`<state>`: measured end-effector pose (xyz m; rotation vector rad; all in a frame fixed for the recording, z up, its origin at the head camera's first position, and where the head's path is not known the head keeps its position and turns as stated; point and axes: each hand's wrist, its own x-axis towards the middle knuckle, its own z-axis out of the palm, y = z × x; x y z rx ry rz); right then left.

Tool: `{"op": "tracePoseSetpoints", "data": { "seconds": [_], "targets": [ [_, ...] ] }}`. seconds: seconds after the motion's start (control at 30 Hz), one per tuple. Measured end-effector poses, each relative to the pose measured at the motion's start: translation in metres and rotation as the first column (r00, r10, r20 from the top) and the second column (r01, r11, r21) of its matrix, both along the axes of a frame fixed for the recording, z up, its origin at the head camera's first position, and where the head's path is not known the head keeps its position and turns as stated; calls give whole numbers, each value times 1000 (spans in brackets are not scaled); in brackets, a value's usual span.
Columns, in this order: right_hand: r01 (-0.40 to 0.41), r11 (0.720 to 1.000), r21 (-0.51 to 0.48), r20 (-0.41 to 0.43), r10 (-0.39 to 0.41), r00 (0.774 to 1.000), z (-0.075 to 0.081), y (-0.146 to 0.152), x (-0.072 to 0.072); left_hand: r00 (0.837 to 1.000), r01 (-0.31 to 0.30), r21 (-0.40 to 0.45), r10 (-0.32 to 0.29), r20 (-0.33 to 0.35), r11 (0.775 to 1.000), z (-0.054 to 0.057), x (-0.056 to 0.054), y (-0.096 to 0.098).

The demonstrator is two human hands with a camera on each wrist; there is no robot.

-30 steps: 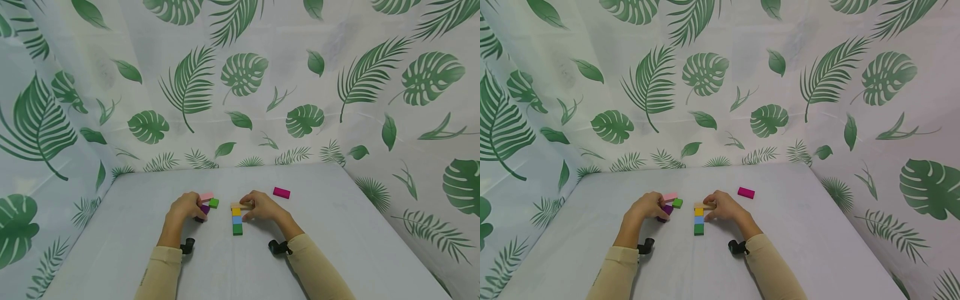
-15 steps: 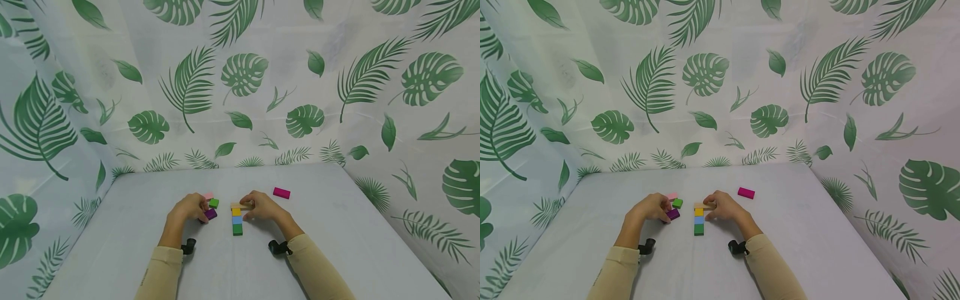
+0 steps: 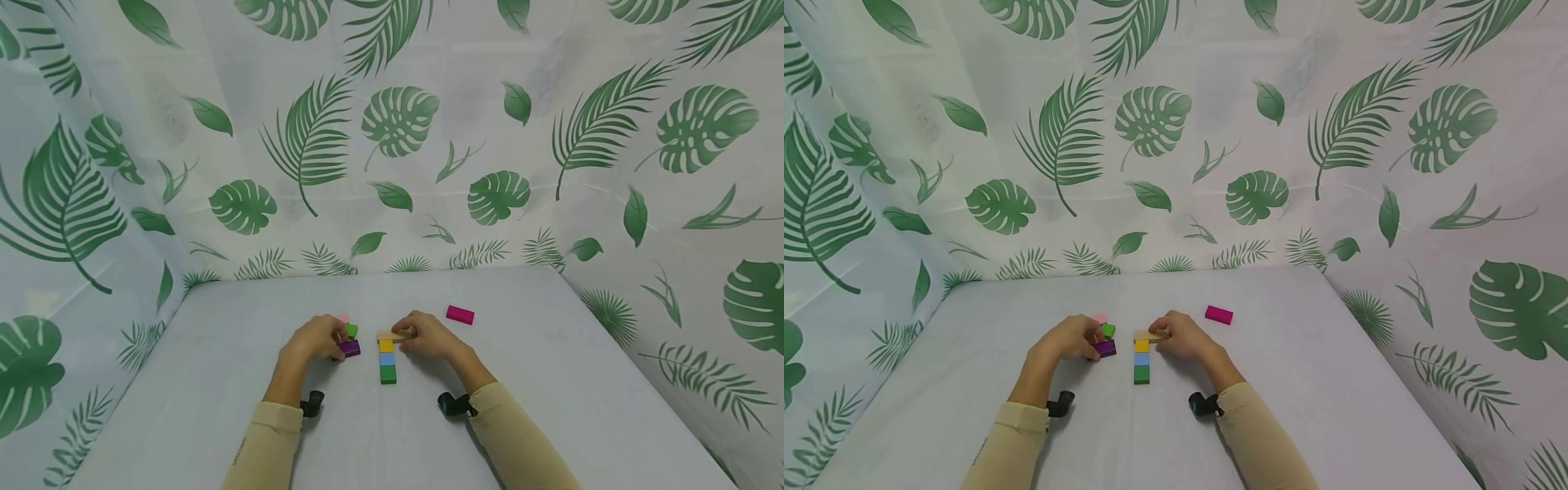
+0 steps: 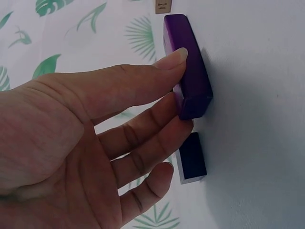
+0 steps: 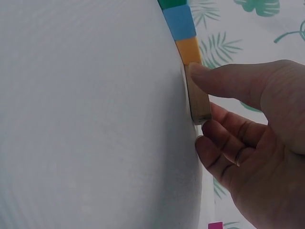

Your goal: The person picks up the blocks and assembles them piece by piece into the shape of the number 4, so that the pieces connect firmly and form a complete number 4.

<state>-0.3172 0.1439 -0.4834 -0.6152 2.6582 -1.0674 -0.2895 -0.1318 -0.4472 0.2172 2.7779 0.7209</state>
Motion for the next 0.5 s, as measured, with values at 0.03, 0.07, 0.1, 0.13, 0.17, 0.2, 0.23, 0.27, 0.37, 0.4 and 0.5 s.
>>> {"op": "tracePoseSetpoints", "data": {
  "seconds": [0.03,0.07,0.1,0.13,0.17,0.2,0.23,0.27,0.37,0.4,0.5],
  "targets": [
    [0,1000,0,-1,0,1000,0,0,0,1000,-1,0,1,-3,1000,0,0,0],
    [1,1000,1,-1,-1,1000,-1,0,-1,1000,-1,-1,1,-6,1000,0,0,1],
    [1,1000,2,-2,-1,1000,-1,0,-1,1000,-1,-1,1,-10,1000,0,0,1],
    [1,1000,2,-3,-1,1000,-1,0,-1,1000,1,-1,-1,-15,1000,0,0,2],
    [2,1000,2,-3,-2,1000,-1,0,-1,1000,1,-2,-1,-21,1000,-1,0,2],
    [1,1000,-1,-2,-1,1000,-1,0,-1,1000,-1,-1,1,-23,1000,-1,0,2],
    [1,1000,-3,-1,-1,1000,-1,0,-1,1000,-3,-2,3,-27,1000,-2,0,3],
    [2,1000,-5,-1,-2,1000,-1,0,-1,999,-4,-3,4,-32,1000,-2,-1,4],
    [2,1000,-9,-4,-2,1000,-1,0,0,999,-10,-6,10,-41,1000,-3,-1,5],
    [3,1000,-11,-3,-3,1000,-1,0,0,999,-12,-7,11,-42,1000,-4,-1,6],
    [3,1000,-10,-4,-3,1000,0,0,1,999,-16,-7,16,-46,1000,-4,-1,7]
  ]
}}
